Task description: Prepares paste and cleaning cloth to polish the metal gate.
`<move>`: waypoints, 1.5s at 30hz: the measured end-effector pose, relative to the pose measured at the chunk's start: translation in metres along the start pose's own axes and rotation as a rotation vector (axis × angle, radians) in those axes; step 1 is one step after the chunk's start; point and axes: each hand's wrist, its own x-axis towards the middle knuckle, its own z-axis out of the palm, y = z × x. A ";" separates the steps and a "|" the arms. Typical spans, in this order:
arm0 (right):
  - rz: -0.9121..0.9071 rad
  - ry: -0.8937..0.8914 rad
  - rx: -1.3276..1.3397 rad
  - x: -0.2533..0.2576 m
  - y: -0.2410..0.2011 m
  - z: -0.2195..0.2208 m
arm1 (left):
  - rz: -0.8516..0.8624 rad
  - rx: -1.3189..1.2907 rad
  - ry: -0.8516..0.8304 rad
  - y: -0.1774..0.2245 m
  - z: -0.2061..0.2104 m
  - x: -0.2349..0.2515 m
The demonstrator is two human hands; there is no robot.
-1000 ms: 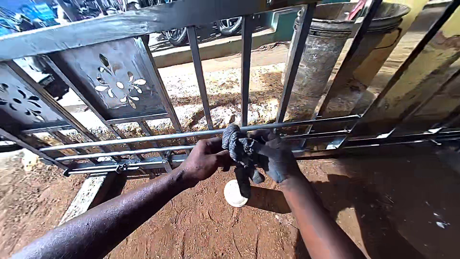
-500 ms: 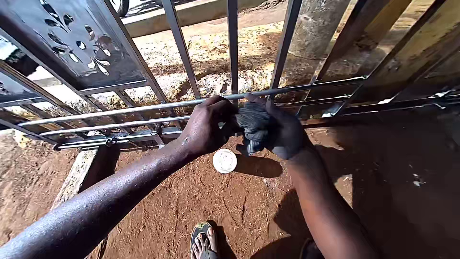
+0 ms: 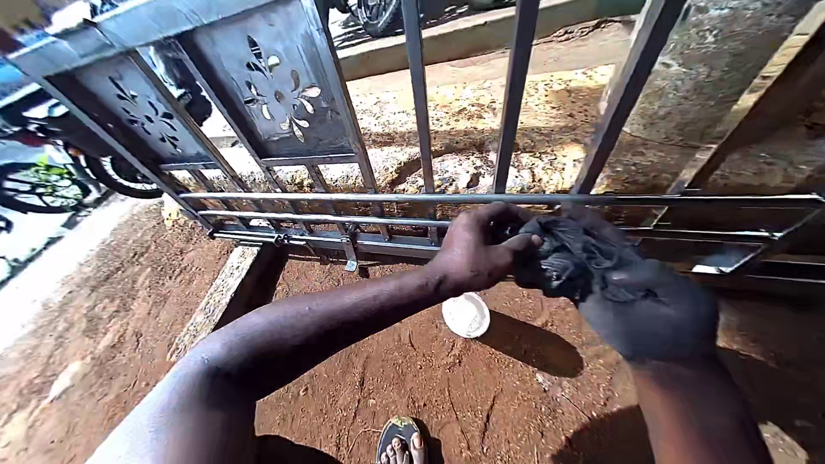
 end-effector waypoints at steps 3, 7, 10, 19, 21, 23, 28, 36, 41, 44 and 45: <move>-0.040 0.200 -0.008 0.006 0.008 0.003 | -0.074 -0.157 0.098 0.016 -0.006 -0.002; 0.181 0.023 -0.115 0.014 0.032 -0.019 | -0.038 -0.294 0.066 0.019 0.002 -0.004; 0.289 0.146 -0.068 0.013 0.028 0.002 | 0.056 -0.181 0.074 0.019 0.001 0.000; -0.082 0.386 0.052 0.003 0.002 0.023 | 0.012 0.102 0.028 0.008 0.013 0.005; -0.081 0.294 0.002 0.000 0.013 0.022 | 0.059 0.064 0.000 0.000 0.015 0.003; -0.083 0.298 -0.120 -0.002 0.018 0.023 | 0.123 -0.033 -0.027 -0.008 0.019 0.003; -0.192 0.200 -0.372 0.001 0.015 0.025 | 0.247 -0.260 -0.193 -0.016 0.018 0.002; -0.254 0.469 -0.549 0.009 -0.001 -0.014 | 0.188 0.281 -0.302 -0.071 -0.065 -0.007; -0.222 0.374 -0.573 0.006 -0.002 -0.022 | -0.053 0.322 -0.353 -0.175 -0.055 -0.064; -0.012 0.372 -0.486 -0.009 -0.004 -0.012 | -0.071 0.232 -0.270 -0.221 -0.027 -0.093; 0.049 0.348 -0.500 -0.014 -0.005 -0.009 | -0.059 0.194 -0.225 -0.231 -0.015 -0.101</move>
